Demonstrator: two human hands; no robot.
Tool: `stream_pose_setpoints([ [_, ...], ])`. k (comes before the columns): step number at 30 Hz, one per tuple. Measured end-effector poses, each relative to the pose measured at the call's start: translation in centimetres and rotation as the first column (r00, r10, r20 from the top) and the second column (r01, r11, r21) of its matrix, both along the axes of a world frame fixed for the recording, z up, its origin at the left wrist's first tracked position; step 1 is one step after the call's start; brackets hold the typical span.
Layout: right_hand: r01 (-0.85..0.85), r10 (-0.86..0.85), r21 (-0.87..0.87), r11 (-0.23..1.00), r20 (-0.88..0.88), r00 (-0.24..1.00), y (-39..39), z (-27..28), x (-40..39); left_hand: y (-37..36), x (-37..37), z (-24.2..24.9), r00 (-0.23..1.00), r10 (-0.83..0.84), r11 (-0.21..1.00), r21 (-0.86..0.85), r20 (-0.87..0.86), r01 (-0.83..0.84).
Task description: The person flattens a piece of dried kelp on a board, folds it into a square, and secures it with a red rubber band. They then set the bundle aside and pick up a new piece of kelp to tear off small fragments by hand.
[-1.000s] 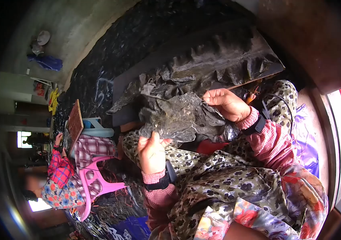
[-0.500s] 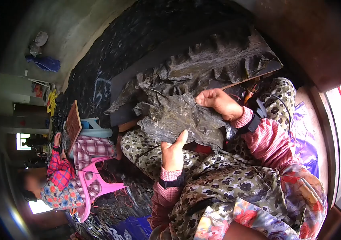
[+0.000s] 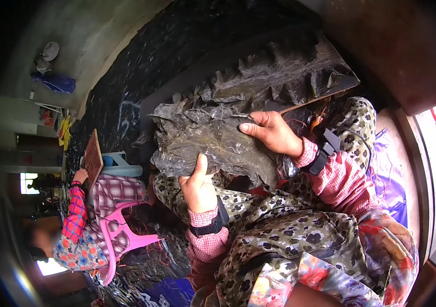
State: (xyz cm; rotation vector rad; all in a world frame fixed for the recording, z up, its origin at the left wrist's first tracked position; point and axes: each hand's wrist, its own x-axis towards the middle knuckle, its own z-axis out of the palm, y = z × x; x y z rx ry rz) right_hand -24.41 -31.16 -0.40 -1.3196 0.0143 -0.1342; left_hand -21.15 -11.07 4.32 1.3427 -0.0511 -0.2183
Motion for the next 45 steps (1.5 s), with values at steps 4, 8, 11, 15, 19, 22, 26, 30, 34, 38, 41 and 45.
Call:
stream_pose_setpoints([
  [4, 0.264, -0.254, -0.213, 0.941, 0.074, 0.964, 1.3, -0.5, -0.1, 0.4, -1.6, -2.2, 0.939, -0.307, 0.951, -0.005, -0.154, 0.31],
  [8, 0.335, -0.322, -0.137, 0.932, 0.108, 0.941, 1.8, -0.2, -0.4, -1.3, -2.9, -3.0, 0.932, -0.274, 0.947, 0.101, -0.236, 0.304],
  [11, 0.443, -0.42, -0.359, 0.821, 0.145, 0.896, -0.2, -0.9, 0.4, -0.1, -2.9, -2.0, 0.943, -0.288, 0.94, 0.141, -0.166, 0.312],
  [15, 0.389, -0.368, -0.173, 0.905, 0.144, 0.919, -0.1, -1.3, 1.2, -0.5, -2.8, -1.3, 0.962, -0.24, 0.969, -0.083, -0.133, 0.231],
  [19, -0.234, 0.234, 0.462, 0.855, 0.059, 0.97, -2.0, -2.3, 0.2, 0.6, -1.4, -1.7, 0.958, -0.275, 0.929, -0.279, -0.084, 0.242],
  [22, -0.365, 0.381, 0.358, 0.859, 0.028, 0.924, -0.3, -0.9, -1.0, -0.3, -1.1, 0.1, 0.972, -0.226, 0.922, -0.336, -0.066, 0.191],
  [26, -0.21, 0.216, 0.261, 0.942, 0.007, 0.976, 0.2, -1.0, -0.7, 0.4, -0.8, 0.9, 0.982, -0.176, 0.935, -0.324, -0.067, 0.145],
  [30, -0.014, 0.016, 0.089, 0.996, -0.014, 1.0, -0.1, 0.1, -0.6, 1.6, -0.4, 0.1, 0.982, -0.176, 0.944, -0.293, -0.068, 0.149],
  [34, 0.379, -0.367, -0.155, 0.912, 0.101, 0.925, 1.6, -0.1, -0.7, 0.1, -2.2, -2.4, 0.949, -0.209, 0.954, -0.262, -0.236, 0.145],
  [38, 0.51, -0.431, -0.378, 0.773, 0.278, 0.858, 1.5, -0.6, -0.5, -0.7, -3.6, -3.1, 0.958, -0.225, 0.947, 0.193, -0.18, 0.259],
  [41, 0.381, -0.379, -0.333, 0.862, 0.073, 0.922, -0.4, 1.0, -0.9, 0.0, -3.0, -2.5, 0.971, -0.227, 0.959, 0.159, -0.069, 0.236],
  [45, 0.514, -0.396, -0.472, 0.716, 0.331, 0.856, -1.3, 0.1, -0.2, 0.3, -2.4, -1.4, 0.963, -0.245, 0.966, 0.056, -0.11, 0.252],
])
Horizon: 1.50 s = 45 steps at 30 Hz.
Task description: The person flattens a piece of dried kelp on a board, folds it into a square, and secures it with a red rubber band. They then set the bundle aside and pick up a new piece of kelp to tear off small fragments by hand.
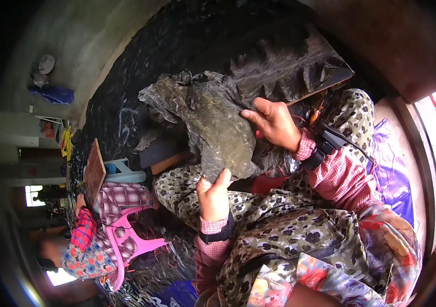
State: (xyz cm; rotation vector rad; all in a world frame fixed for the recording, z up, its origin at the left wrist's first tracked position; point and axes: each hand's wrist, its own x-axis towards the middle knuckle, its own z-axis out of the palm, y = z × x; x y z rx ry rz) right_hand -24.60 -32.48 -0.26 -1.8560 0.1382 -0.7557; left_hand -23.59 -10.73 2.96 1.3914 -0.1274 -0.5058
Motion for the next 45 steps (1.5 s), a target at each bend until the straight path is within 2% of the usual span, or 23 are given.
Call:
stream_pose_setpoints([
  [1, -0.082, 0.102, 0.141, 0.987, -0.14, 0.985, -0.1, 0.1, -0.1, 0.1, 0.1, 0.1, 0.996, 0.014, 0.997, -0.078, -0.09, -0.021],
  [2, -0.079, 0.099, 0.143, 0.987, -0.141, 0.985, 0.0, -0.1, -0.2, 0.4, 0.4, -0.2, 0.996, 0.012, 0.997, -0.076, -0.091, -0.019],
  [3, -0.265, 0.333, 0.427, 0.865, -0.094, 0.938, 0.2, -0.5, -0.3, 1.0, 1.0, -0.8, 0.987, -0.005, 0.969, -0.245, -0.16, -0.035],
  [4, -0.41, 0.53, 0.658, 0.631, 0.02, 0.848, 0.2, -1.0, -0.3, 0.9, 1.2, -0.7, 0.974, -0.031, 0.911, -0.408, -0.223, -0.064],
  [6, -0.65, 0.734, 0.579, 0.492, 0.127, 0.668, 0.5, -2.0, -0.5, 0.3, 1.4, -0.3, 0.973, -0.004, 0.907, -0.41, -0.231, -0.094],
  [8, -0.637, 0.857, 0.699, 0.324, 0.069, 0.511, 1.8, -1.7, -0.8, -0.2, 1.5, 0.5, 0.953, -0.085, 0.864, -0.497, -0.291, -0.075],
  [10, -0.574, 0.83, 0.772, 0.272, 0.114, 0.546, 2.4, -1.7, -0.8, 0.2, 1.7, 0.0, 0.946, -0.104, 0.865, -0.497, -0.308, -0.067],
  [12, -0.597, 0.742, 0.762, 0.25, 0.245, 0.624, 2.1, -1.6, -0.8, 0.1, 1.7, 0.5, 0.954, 0.015, 0.884, -0.442, -0.299, -0.152],
  [14, -0.591, 0.736, 0.768, 0.246, 0.248, 0.63, 1.8, -1.3, -0.8, 0.1, 1.7, 0.7, 0.98, 0.072, 0.917, -0.373, -0.188, -0.139],
  [16, -0.531, 0.584, 0.747, 0.401, 0.238, 0.776, 2.5, -1.8, -0.4, 0.2, 1.7, 0.6, 0.994, 0.097, 0.964, -0.253, 0.052, -0.081],
  [17, -0.533, 0.557, 0.704, 0.469, 0.233, 0.797, 2.6, -2.1, -0.1, 0.1, 1.6, 0.7, 0.987, 0.139, 0.974, -0.19, 0.078, -0.122],
  [20, -0.536, 0.516, 0.698, 0.475, 0.272, 0.812, 3.3, -1.3, -0.4, -0.4, 1.3, 0.4, 0.983, 0.167, 0.964, -0.224, 0.081, -0.145],
  [22, -0.563, 0.721, 0.771, 0.298, 0.204, 0.662, 2.2, 0.0, -1.3, -0.6, 1.2, 0.4, 0.984, 0.15, 0.97, -0.208, 0.096, -0.127],
  [24, -0.646, 0.806, 0.717, 0.262, 0.205, 0.555, 2.4, 0.7, -1.5, -0.8, 0.9, 0.6, 0.985, 0.131, 0.976, -0.187, 0.112, -0.109],
  [28, -0.662, 0.81, 0.672, 0.333, 0.156, 0.566, 1.8, -1.1, -1.1, -1.1, 0.8, 1.1, 0.976, 0.181, 0.961, -0.234, 0.119, -0.15],
  [33, -0.604, 0.731, 0.796, -0.025, 0.427, 0.532, 1.4, -1.3, -1.1, 0.2, 1.4, 0.5, 0.978, 0.16, 0.972, -0.192, 0.136, -0.133],
  [34, -0.604, 0.731, 0.797, -0.026, 0.427, 0.532, 1.4, -0.6, -1.2, 0.3, 1.4, 0.5, 0.977, 0.171, 0.97, -0.193, 0.128, -0.144],
  [36, -0.501, 0.722, 0.849, 0.166, 0.241, 0.648, 1.5, 0.5, -1.4, 0.4, 1.3, 0.4, 0.972, 0.186, 0.972, -0.172, 0.142, -0.161],
  [38, -0.487, 0.719, 0.845, 0.222, 0.195, 0.667, 1.3, 0.1, -1.4, 0.7, 1.3, 0.4, 0.963, 0.196, 0.973, -0.159, 0.185, -0.168],
  [40, -0.358, 0.487, 0.751, 0.555, 0.055, 0.872, 1.4, 0.3, -1.4, 0.6, 0.9, 0.4, 0.951, 0.222, 0.968, -0.161, 0.215, -0.19],
  [41, -0.293, 0.397, 0.759, 0.582, 0.049, 0.916, 1.6, 0.5, -1.4, 0.5, 0.7, 0.4, 0.937, 0.246, 0.964, -0.161, 0.247, -0.211],
  [44, -0.347, 0.421, 0.712, 0.61, 0.08, 0.904, 1.4, -0.5, -1.1, 0.0, 0.4, 0.6, 0.92, 0.324, 0.936, -0.214, 0.222, -0.278],
  [45, -0.432, 0.559, 0.706, 0.561, 0.061, 0.827, 0.6, -0.7, -1.1, 0.4, 0.4, 0.6, 0.922, 0.293, 0.949, -0.195, 0.253, -0.249],
])
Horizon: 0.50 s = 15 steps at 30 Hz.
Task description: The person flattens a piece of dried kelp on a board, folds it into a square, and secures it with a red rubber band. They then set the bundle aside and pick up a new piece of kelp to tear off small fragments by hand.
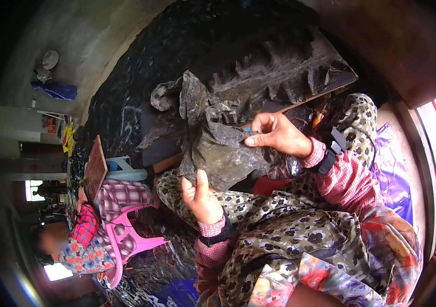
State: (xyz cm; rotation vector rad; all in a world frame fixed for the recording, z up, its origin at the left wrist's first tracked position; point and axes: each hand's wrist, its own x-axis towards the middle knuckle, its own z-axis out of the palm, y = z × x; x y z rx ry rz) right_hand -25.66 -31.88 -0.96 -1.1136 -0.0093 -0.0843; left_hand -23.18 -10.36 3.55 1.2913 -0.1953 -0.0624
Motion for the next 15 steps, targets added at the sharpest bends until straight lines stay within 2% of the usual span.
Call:
stream_pose_setpoints([
  [1, -0.09, 0.089, 0.03, 0.995, 0.024, 0.996, -0.1, 1.0, -0.2, 0.3, -0.1, -0.1, 1.0, -0.001, 1.0, -0.001, 0.0, 0.001],
  [3, -0.106, 0.106, -0.013, 0.994, 0.042, 0.993, 0.3, 2.1, -0.5, 0.9, -0.2, -0.3, 0.999, -0.014, 0.971, 0.238, 0.03, 0.007],
  [4, -0.052, 0.053, -0.015, 0.999, 0.074, 0.996, 0.8, 2.9, -0.7, 0.7, -0.3, -0.6, 1.0, -0.017, 0.972, 0.235, 0.026, 0.01],
  [7, 0.011, -0.014, 0.024, 1.0, 0.124, 0.992, 0.9, 0.9, -0.1, 0.6, -0.6, -0.7, 0.999, -0.041, 0.973, 0.229, 0.021, 0.035],
  [8, 0.187, -0.191, 0.059, 0.981, 0.092, 0.977, 0.9, 1.0, -0.1, 0.9, -0.6, -0.4, 0.999, -0.054, 0.973, 0.224, -0.005, 0.054],
  [9, 0.267, -0.262, -0.058, 0.962, 0.082, 0.962, 0.3, 0.8, 0.1, 0.9, -0.8, -0.4, 0.999, -0.054, 0.974, 0.221, -0.002, 0.053],
  [13, 0.3, -0.301, 0.036, 0.953, 0.027, 0.953, 0.3, 0.9, 0.6, 1.1, -0.8, -1.1, 0.998, -0.062, 0.984, 0.165, -0.033, 0.067],
  [15, 0.304, -0.306, 0.094, 0.948, 0.005, 0.952, 0.3, 0.6, 0.6, 3.0, 0.1, -4.5, 0.882, -0.472, 0.879, 0.071, -0.012, 0.471],
])
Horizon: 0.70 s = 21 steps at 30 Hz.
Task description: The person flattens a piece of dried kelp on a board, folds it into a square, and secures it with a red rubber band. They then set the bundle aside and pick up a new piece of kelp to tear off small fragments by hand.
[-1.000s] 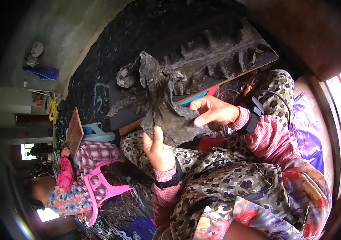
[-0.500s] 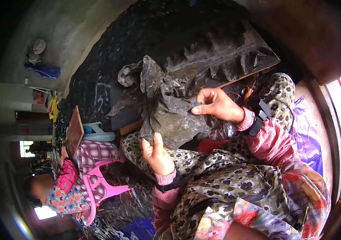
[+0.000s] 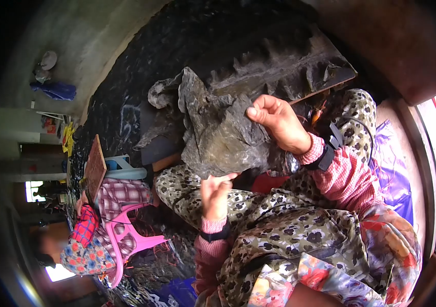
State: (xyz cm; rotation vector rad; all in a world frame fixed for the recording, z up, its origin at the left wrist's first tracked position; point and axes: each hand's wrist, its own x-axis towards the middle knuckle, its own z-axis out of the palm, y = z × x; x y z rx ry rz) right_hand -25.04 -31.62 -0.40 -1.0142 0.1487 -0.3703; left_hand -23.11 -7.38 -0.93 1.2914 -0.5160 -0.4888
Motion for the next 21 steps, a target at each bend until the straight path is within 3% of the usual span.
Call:
stream_pose_setpoints([
  [2, -0.11, 0.105, 0.257, 0.96, 0.033, 0.994, -0.1, -0.7, 0.3, -1.6, 0.2, -0.1, 0.955, -0.198, 0.872, 0.406, -0.221, 0.275],
  [3, -0.137, 0.121, 0.291, 0.947, 0.074, 0.99, -0.2, -0.6, 0.2, -3.0, -0.9, -1.2, 0.975, -0.101, 0.862, 0.472, -0.198, 0.185],
  [4, -0.133, 0.116, 0.288, 0.949, 0.074, 0.99, -0.3, -0.1, 0.2, -4.1, -1.2, -1.4, 0.987, -0.133, 0.907, 0.391, -0.093, 0.159],
  [6, -0.001, -0.009, 0.335, 0.942, 0.029, 1.0, -0.3, 1.1, 0.3, -4.3, -1.1, -1.6, 0.997, -0.031, 0.916, 0.397, -0.066, 0.055],
  [7, -0.165, 0.163, 0.251, 0.954, 0.029, 0.986, -1.7, -1.1, 0.4, -4.5, -0.9, -0.1, 0.972, 0.098, 0.846, 0.532, -0.216, 0.033],
  [8, -0.166, 0.165, 0.25, 0.954, 0.026, 0.986, -2.2, -0.8, -0.4, -5.0, -0.3, 0.1, 0.99, 0.129, 0.911, 0.4, -0.05, -0.098],
  [10, -0.355, 0.359, 0.141, 0.924, -0.001, 0.934, -2.6, 0.2, -1.3, -5.4, 0.4, 2.1, 0.966, 0.257, 0.927, 0.284, -0.008, -0.244],
  [11, -0.405, 0.403, 0.051, 0.913, 0.035, 0.914, -2.3, 0.4, -1.4, -5.4, 0.8, 3.3, 0.964, 0.262, 0.933, 0.267, -0.052, -0.239],
  [12, -0.419, 0.421, -0.061, 0.906, 0.031, 0.906, -1.8, 0.9, -1.4, -6.1, 1.0, 4.5, 0.959, 0.279, 0.952, 0.146, -0.052, -0.269],
  [14, -0.492, 0.495, -0.126, 0.861, -0.006, 0.869, -1.1, 0.5, -1.2, -6.7, 1.2, 5.9, 0.959, 0.276, 0.959, 0.081, -0.065, -0.271],
  [16, -0.471, 0.476, -0.1, 0.876, 0.024, 0.879, -0.5, 0.5, -1.3, -6.6, 1.2, 5.9, 0.958, 0.278, 0.957, 0.104, -0.072, -0.27],
  [20, -0.175, 0.176, -0.016, 0.984, 0.033, 0.984, -0.3, -0.3, -1.0, -6.4, 1.3, 6.2, 0.928, 0.361, 0.932, 0.075, -0.095, -0.355],
  [21, -0.136, 0.139, -0.054, 0.989, 0.051, 0.989, -0.4, -0.3, -0.9, -5.8, 1.1, 6.9, 0.958, 0.276, 0.957, 0.108, -0.074, -0.268],
])
